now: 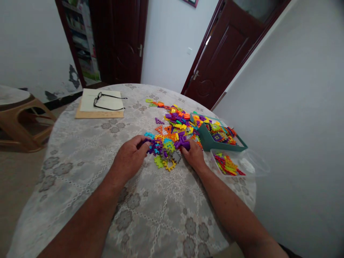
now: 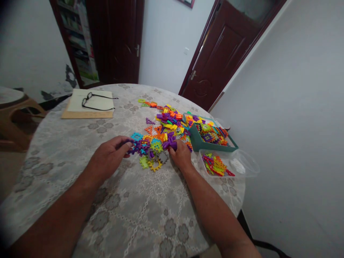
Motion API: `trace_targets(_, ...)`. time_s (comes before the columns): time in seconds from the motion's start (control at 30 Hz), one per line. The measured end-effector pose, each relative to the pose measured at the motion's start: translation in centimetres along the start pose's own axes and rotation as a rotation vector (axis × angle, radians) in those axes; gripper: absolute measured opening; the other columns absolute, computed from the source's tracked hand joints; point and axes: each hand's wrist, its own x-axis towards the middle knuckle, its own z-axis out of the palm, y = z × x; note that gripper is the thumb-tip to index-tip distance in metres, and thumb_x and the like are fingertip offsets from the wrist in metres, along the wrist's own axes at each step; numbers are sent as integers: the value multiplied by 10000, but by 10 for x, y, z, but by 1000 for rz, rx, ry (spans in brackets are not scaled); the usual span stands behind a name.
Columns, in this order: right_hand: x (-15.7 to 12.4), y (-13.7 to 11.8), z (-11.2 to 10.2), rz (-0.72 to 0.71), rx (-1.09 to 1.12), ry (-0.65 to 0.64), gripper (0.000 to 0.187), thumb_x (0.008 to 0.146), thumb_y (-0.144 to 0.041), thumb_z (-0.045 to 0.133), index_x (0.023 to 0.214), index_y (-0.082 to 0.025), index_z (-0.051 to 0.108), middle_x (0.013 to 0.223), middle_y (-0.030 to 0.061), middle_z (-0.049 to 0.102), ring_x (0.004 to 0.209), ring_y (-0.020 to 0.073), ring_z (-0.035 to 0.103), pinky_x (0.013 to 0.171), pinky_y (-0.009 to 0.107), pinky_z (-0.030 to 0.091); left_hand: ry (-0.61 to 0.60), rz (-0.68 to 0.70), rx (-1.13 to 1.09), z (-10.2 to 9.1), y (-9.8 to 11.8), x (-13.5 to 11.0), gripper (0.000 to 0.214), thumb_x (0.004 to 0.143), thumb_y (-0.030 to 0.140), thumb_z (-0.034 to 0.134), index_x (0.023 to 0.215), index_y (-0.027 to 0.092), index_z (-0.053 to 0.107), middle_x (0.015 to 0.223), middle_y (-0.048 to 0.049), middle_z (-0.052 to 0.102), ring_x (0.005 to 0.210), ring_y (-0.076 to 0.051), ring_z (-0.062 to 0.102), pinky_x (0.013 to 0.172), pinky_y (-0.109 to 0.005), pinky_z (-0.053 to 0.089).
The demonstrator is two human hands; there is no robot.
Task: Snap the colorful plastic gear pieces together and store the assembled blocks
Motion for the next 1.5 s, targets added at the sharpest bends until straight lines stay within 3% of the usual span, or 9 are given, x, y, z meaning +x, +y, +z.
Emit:
trace_targets(0.1,5,-2,-1,-3,-45,-27,226,913,-347,617,1095,-224,669,1060,70,730,980,242,658,883,340,497,0,-5,8,-1,0,0,344,944,503,580,1093,247,753,950,-30,779,819,-234,722,727,-329,544)
trace_targets(0.3,28,-8,-12,0,-145,-140,465,886,-343,689,1334,-236,630,1208,115,751,1014,286,697,863,371,509,-9,-8,3,-1,-1,1,344,945,511,581,1086,246,750,961,-32,781,799,-230,725,733,-335,551)
trace_targets(0.43,42,-17,-17,11,-232,-220,375,865,-312,684,1230,-228,661,1107,121,766,932,285,700,764,338,477,-21,-12,-2,-1,-3,1,359,945,526,579,1079,238,746,951,-35,781,767,-228,720,727,-340,552)
trace_targets(0.63,44,-25,-16,24,-278,-175,191,880,-313,649,1056,-240,655,977,88,754,823,252,673,683,306,404,-36,-20,-12,1,-5,0,350,934,525,598,1073,243,752,952,-34,785,765,-229,712,721,-329,545)
trace_targets(0.9,48,-12,-16,-63,-80,-144,127,842,-278,650,955,-223,637,965,58,722,863,220,637,742,292,437,-36,-13,-20,4,-6,0,340,937,522,598,1056,250,762,978,-46,781,851,-244,717,763,-335,564)
trace_targets(1.03,46,-17,-13,10,112,-113,103,832,-257,640,932,-233,640,886,19,726,788,198,638,712,282,451,-34,-14,0,5,-5,-2,326,934,513,603,1053,256,766,966,-43,783,863,-247,723,769,-344,571)
trace_targets(1.2,38,-24,-9,111,293,-173,157,824,-294,676,968,-234,651,873,-1,737,777,189,664,735,291,495,-31,-9,-3,4,-3,-3,324,945,504,592,1058,253,763,948,-44,781,861,-246,719,757,-347,568)
trace_targets(1.4,27,-37,-6,41,175,-98,156,823,-285,663,962,-216,642,937,39,704,847,207,644,781,314,486,-38,-12,-27,4,-4,-3,339,944,512,592,1053,236,758,948,-57,776,849,-250,711,755,-355,564)
trace_targets(1.5,26,-42,-4,26,170,-159,142,820,-256,646,957,-222,632,894,22,698,796,195,633,733,295,471,-34,-19,-55,6,-5,-3,330,936,508,603,1050,239,758,945,-52,780,852,-249,713,756,-350,562)
